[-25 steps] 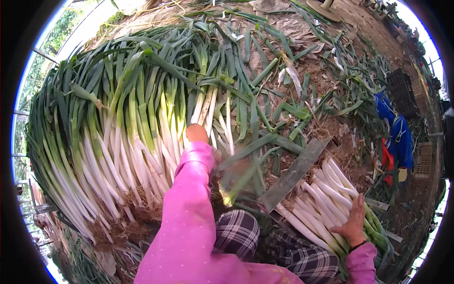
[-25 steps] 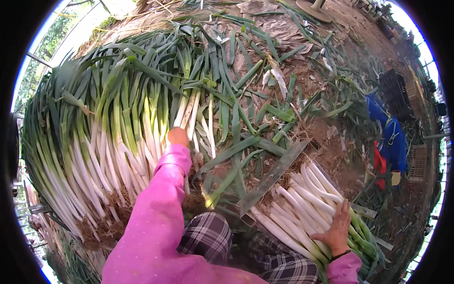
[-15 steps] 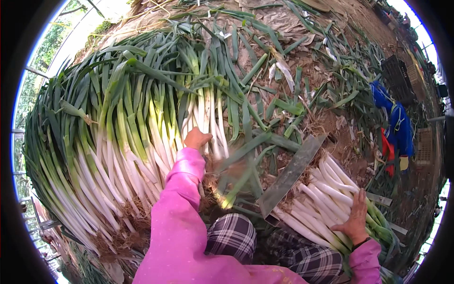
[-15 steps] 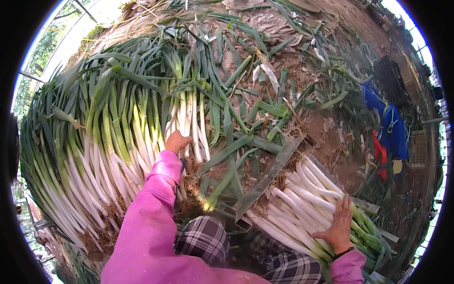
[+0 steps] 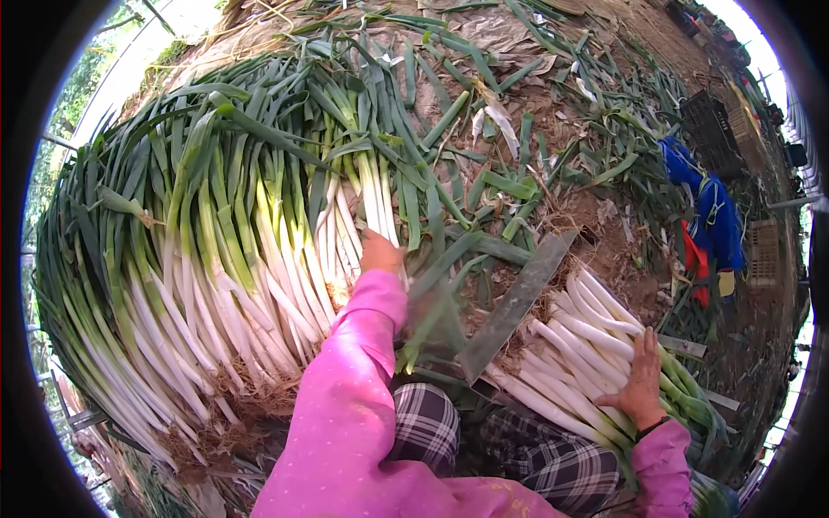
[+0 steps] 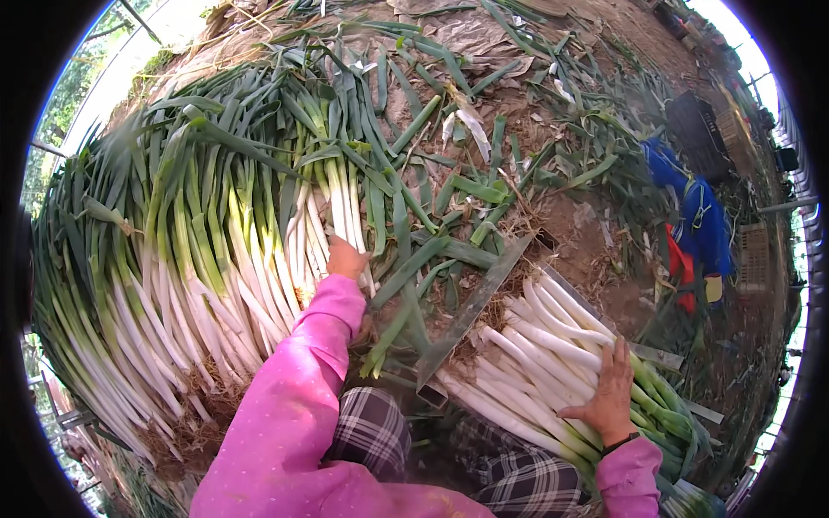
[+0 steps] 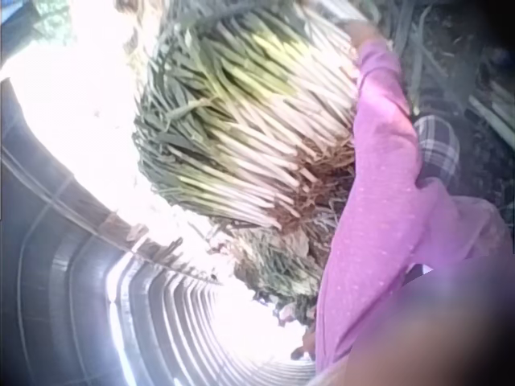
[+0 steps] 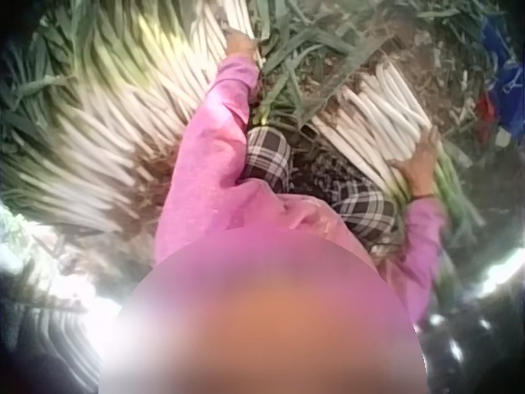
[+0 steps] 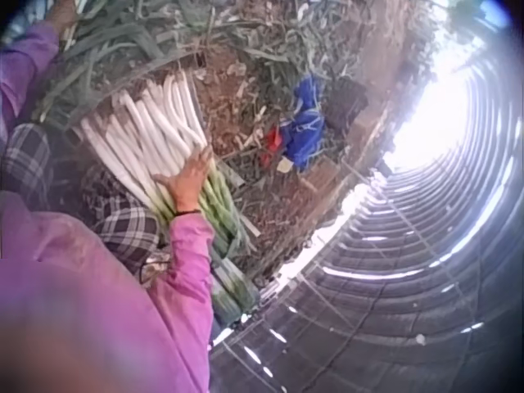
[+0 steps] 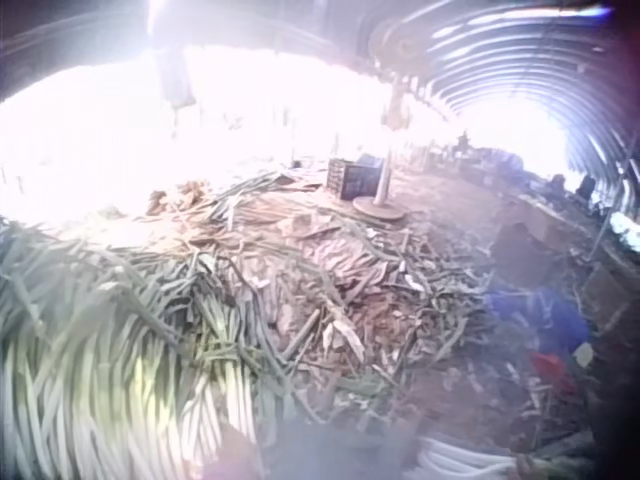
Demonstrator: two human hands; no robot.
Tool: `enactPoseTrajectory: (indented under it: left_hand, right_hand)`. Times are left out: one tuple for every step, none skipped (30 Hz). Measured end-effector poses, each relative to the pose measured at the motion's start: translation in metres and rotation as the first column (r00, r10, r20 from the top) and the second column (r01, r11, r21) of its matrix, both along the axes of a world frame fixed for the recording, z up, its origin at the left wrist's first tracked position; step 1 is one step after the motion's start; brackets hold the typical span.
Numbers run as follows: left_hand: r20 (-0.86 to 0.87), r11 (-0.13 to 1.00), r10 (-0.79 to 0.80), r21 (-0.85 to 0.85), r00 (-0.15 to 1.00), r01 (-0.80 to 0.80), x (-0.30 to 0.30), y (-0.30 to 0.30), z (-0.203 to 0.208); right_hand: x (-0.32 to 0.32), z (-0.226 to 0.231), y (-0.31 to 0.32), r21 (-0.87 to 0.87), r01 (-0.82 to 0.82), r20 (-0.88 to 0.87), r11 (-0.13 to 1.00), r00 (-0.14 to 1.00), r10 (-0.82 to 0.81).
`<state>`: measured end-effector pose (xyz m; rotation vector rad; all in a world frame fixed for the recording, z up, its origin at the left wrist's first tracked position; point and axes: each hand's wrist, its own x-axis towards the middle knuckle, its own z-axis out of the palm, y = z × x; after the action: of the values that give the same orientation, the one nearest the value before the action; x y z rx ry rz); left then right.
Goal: The person sorts leeks by picking them up from a large pile and placing them into a bundle in a wooden frame.
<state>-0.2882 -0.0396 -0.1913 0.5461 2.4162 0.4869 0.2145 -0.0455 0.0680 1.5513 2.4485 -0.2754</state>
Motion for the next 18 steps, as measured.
enactPoseTrajectory:
  left_hand:
    - [-0.172,0.997,-0.049,-0.070,0.984,0.037,0.015,0.003,-0.003]
    - [-0.336,0.988,-0.107,-0.145,0.936,0.061,0.026,0.003,-0.005]
    - [-0.290,0.988,-0.076,-0.150,0.954,0.033,0.036,0.009,-0.002]
    - [-0.208,0.995,-0.044,-0.098,0.977,0.024,0.039,0.006,0.004]
    - [-0.144,0.997,0.051,-0.047,0.988,-0.058,0.038,0.007,0.006]
    - [-0.079,0.989,0.146,-0.005,0.986,-0.147,0.033,0.004,0.009]
    - [-0.100,0.986,0.166,0.007,0.981,-0.166,0.022,-0.002,0.002]
    - [-0.109,0.986,0.165,0.007,0.980,-0.165,0.011,-0.009,-0.003]
    - [-0.076,0.993,0.116,-0.011,0.990,-0.117,0.005,-0.013,-0.006]
    - [-0.043,0.997,0.065,-0.026,0.997,-0.066,-0.001,-0.017,-0.002]
    - [-0.030,1.000,0.021,0.003,0.999,-0.021,-0.009,-0.022,0.004]
    - [-0.079,1.000,-0.015,0.007,0.997,0.016,-0.026,-0.032,0.007]
    - [-0.022,0.998,-0.059,0.032,0.998,0.059,-0.036,-0.040,0.018]
    - [0.029,0.993,-0.104,0.059,0.994,0.102,-0.046,-0.050,0.032]
    - [0.062,0.995,-0.104,0.009,0.993,0.104,-0.060,-0.063,0.049]
    - [0.099,0.993,-0.106,-0.041,0.989,0.110,-0.069,-0.075,0.066]
    - [0.118,0.972,-0.229,-0.028,0.966,0.234,-0.058,-0.082,0.102]
    - [0.233,0.916,-0.357,0.276,0.905,0.291,-0.138,-0.147,0.084]
  right_hand:
    - [-0.001,-0.001,-0.001,0.000,0.002,-0.003,1.000,1.000,-0.002]
    - [-0.002,-0.003,-0.001,-0.007,0.002,0.012,1.000,1.000,-0.002]
    - [0.002,-0.001,0.001,-0.003,0.008,0.040,1.000,0.999,-0.008]
    - [0.003,0.000,0.001,0.007,0.015,0.049,1.000,0.999,-0.016]
    - [0.002,0.000,0.000,0.006,0.026,0.050,1.000,0.998,-0.027]
    - [0.002,0.001,-0.001,0.001,0.033,0.046,0.999,0.998,-0.033]
    - [0.002,-0.002,-0.002,0.009,0.018,0.032,1.000,0.999,-0.019]
    - [0.000,-0.002,-0.001,0.007,0.019,0.023,1.000,1.000,-0.019]
    - [-0.001,-0.003,-0.001,0.016,0.010,0.022,1.000,1.000,-0.010]
    - [0.000,-0.003,-0.002,0.028,0.003,0.019,1.000,1.000,-0.004]
    - [0.002,-0.003,-0.002,0.039,0.001,0.015,0.999,1.000,-0.001]
    - [0.000,-0.003,-0.002,0.040,0.002,-0.008,0.999,1.000,-0.002]
    - [0.003,-0.003,-0.002,0.031,0.017,0.013,0.999,1.000,-0.017]
    - [0.005,-0.002,-0.003,0.024,0.031,0.030,0.999,0.999,-0.032]
    - [0.007,-0.003,-0.003,0.037,0.022,0.019,0.999,1.000,-0.022]
    - [0.009,-0.001,-0.005,0.046,0.038,-0.002,0.998,0.999,-0.038]
    - [0.018,0.002,-0.009,0.040,0.075,0.038,0.996,0.996,-0.076]
    - [-0.009,-0.003,0.000,0.027,0.023,-0.018,0.999,1.000,-0.022]
